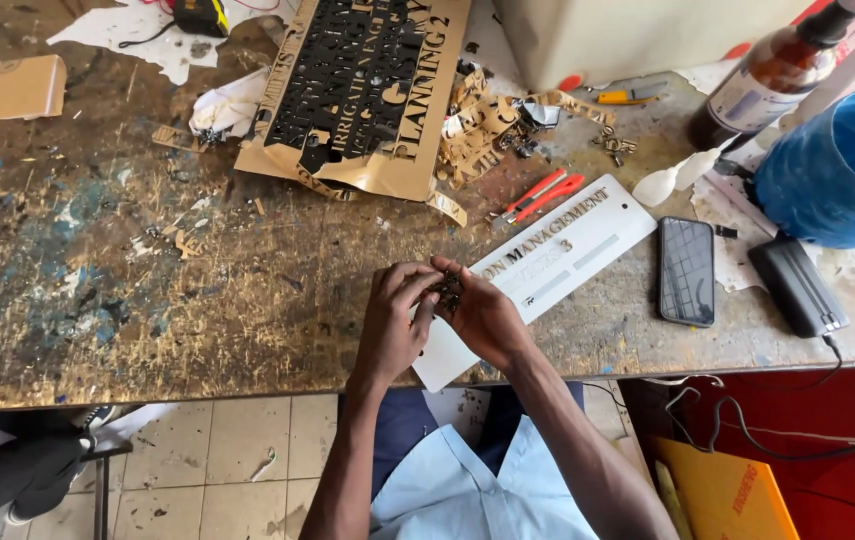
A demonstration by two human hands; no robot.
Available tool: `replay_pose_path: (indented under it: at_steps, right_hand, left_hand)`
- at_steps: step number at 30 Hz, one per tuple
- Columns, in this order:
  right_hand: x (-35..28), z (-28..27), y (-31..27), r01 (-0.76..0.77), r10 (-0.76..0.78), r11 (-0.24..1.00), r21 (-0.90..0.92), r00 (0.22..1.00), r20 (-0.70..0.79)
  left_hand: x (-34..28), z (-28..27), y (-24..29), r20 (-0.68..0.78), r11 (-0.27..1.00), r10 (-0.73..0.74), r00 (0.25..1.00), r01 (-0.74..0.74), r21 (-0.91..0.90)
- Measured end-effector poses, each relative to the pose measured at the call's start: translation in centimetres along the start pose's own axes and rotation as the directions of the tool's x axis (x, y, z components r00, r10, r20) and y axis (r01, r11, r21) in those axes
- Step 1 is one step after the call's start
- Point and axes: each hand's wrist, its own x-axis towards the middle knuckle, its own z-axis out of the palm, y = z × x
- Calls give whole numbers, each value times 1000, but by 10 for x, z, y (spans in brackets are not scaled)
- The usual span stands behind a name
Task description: The person is gluing individual gold-colored letters onto a white sign board to spell out 'IRRIGATION MANAGEMENT SERVICES'.
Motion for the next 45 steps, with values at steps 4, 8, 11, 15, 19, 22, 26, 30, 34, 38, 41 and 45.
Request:
replay_pose_path:
  at_steps: [4, 8, 11, 15, 19, 22, 26, 30, 34, 38, 41, 45]
  right_hand:
    - [-1, 17, 4, -15, 15, 1000, 17, 1000, -6]
    - [0, 23, 6, -12, 12, 1000, 15, 1000, -8]
    - [-8, 39, -6, 6, -5, 1000, 13, 1000, -25]
    - [-12, 43, -23, 52, -53, 999, -17, 996, -68]
    - [-1, 35, -27, 56, -58, 997, -44, 997, -47]
    - [7, 37, -27, 37, -41, 995, -97, 999, -36]
    - [19, 38, -20, 43, -43, 982, -184, 999, 3]
    - [37, 32, -11, 63, -52, 959, -275, 998, 46]
    - [42, 39, -10, 112, -86, 937, -332, 992, 92]
    - [31, 75, -27, 195, -148, 807, -557, 981, 129]
    - [36, 77, -46, 246, -197, 536, -808, 967, 163]
    - [53, 39, -46, 363, -193, -82, -928, 908, 372]
  left_hand:
    - [-3, -5, -13, -49, 999, -3, 999, 1, -38]
    - [-7, -5, -23, -95, 991, -36, 995, 23, -131]
    - [-8, -1, -30, -108, 980, -62, 992, 40, -197]
    - [-4, -2, -22, -105, 946, -122, 987, 84, -312]
    - [-4, 21, -44, -131, 937, -190, 973, 140, -321]
    - [-2, 22, -38, -136, 907, -241, 961, 173, -383]
    - [-1, 21, -34, -151, 900, -245, 958, 166, -402]
    - [-5, 26, -49, -210, 901, -283, 936, 184, -393]
    - [-5, 21, -43, -238, 907, -312, 920, 214, -363]
    - [-5, 20, -43, -253, 914, -276, 927, 173, -366]
    - [-4, 21, -48, -289, 918, -245, 926, 125, -377]
    - [-6, 22, -49, -350, 928, -233, 907, 99, -360]
